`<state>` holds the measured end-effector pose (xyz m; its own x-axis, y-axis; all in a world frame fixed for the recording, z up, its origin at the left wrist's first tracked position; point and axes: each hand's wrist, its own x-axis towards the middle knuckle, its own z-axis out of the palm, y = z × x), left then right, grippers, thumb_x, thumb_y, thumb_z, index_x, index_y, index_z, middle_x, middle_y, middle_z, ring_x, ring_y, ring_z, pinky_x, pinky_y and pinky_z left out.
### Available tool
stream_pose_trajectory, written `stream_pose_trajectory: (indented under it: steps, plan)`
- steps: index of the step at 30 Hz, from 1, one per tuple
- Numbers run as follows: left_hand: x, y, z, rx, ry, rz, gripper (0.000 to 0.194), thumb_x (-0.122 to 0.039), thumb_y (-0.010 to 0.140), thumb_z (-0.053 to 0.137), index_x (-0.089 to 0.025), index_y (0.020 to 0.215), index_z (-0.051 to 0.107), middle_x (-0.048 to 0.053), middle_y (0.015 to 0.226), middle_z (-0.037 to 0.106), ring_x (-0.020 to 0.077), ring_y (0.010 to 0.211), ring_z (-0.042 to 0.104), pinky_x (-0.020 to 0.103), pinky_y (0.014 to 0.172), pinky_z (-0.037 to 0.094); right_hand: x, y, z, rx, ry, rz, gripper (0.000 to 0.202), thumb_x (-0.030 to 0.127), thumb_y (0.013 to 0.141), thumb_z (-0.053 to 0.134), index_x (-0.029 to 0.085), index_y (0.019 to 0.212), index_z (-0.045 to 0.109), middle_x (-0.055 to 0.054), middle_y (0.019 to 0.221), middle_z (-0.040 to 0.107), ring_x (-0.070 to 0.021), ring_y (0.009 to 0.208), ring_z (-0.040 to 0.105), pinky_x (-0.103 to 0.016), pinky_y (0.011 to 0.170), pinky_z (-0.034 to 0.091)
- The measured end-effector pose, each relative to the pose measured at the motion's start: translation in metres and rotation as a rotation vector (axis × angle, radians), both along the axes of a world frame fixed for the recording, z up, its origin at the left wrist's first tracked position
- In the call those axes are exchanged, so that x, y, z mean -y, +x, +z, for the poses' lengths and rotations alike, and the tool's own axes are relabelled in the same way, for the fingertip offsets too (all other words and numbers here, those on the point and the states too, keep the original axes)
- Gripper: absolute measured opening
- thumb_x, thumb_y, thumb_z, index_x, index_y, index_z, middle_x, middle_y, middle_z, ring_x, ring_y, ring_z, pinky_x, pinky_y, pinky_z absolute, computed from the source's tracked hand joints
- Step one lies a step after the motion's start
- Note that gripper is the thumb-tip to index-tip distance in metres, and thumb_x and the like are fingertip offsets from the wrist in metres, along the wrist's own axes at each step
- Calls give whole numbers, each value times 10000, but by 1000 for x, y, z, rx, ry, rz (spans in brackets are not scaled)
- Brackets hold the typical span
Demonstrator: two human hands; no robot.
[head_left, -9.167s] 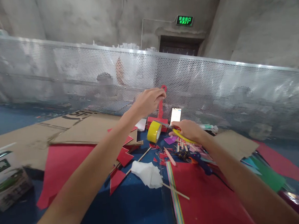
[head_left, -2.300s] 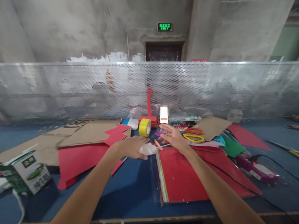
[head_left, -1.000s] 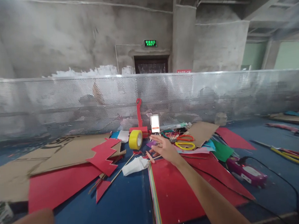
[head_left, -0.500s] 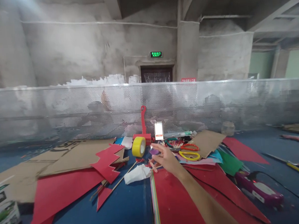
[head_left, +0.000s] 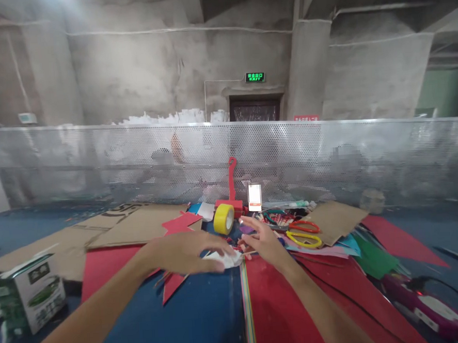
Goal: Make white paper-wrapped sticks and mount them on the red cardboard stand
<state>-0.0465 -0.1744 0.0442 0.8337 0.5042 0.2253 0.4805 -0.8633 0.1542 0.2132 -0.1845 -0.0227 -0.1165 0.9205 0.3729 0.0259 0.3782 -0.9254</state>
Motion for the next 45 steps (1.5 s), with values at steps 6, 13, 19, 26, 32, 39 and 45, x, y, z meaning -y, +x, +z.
stream_pose_trajectory:
  steps: [6,13,19,26,32,39,45]
  plan:
    - [-48,17,-50,30,-16,54,569,-559,979,386,-225,1435,453,102,1441,528,256,1295,514,394,1073,404,0,-2,-8,42,8,33,572,263,800,617,270,1364,519,-123,1519,412,-182,812,718,-311,599,608]
    - [-54,17,-71,27,29,25,671,-627,956,367,-203,1475,406,122,1431,539,309,1293,512,448,1069,381,0,1,-7,73,7,12,573,269,799,627,265,1361,512,-136,1520,405,-177,816,724,-300,604,606]
    - [-49,24,-68,-71,60,-5,837,-721,846,492,-198,1491,387,158,1404,553,379,1262,529,500,1055,381,0,0,-7,71,-8,10,591,241,790,619,267,1368,504,-129,1521,407,-179,816,727,-307,615,611]
    - [-41,28,-83,-62,1,88,741,-555,903,523,-186,1514,325,179,1448,503,367,1313,496,495,1056,422,9,-3,4,29,-32,-16,590,262,781,643,262,1356,515,-130,1531,390,-195,855,721,-335,653,622]
    - [-32,24,-88,100,-67,56,686,-447,931,518,-274,1538,250,116,1488,472,293,1335,490,451,1077,439,17,-10,22,-141,-100,20,647,298,749,706,283,1361,499,-113,1549,375,-225,915,714,-338,671,626]
    - [-34,21,-95,108,-125,98,647,-453,935,502,-318,1527,281,100,1491,474,318,1353,466,493,1089,431,12,2,-7,-156,-77,-73,602,331,821,668,340,1395,485,-95,1567,335,-252,942,701,-359,631,623]
    - [-35,18,-98,55,-186,167,667,-500,937,481,-395,1543,222,56,1505,464,336,1349,469,521,1083,426,20,23,-25,-59,-12,-165,571,352,914,590,373,1461,427,-97,1514,421,-255,942,693,-373,658,619]
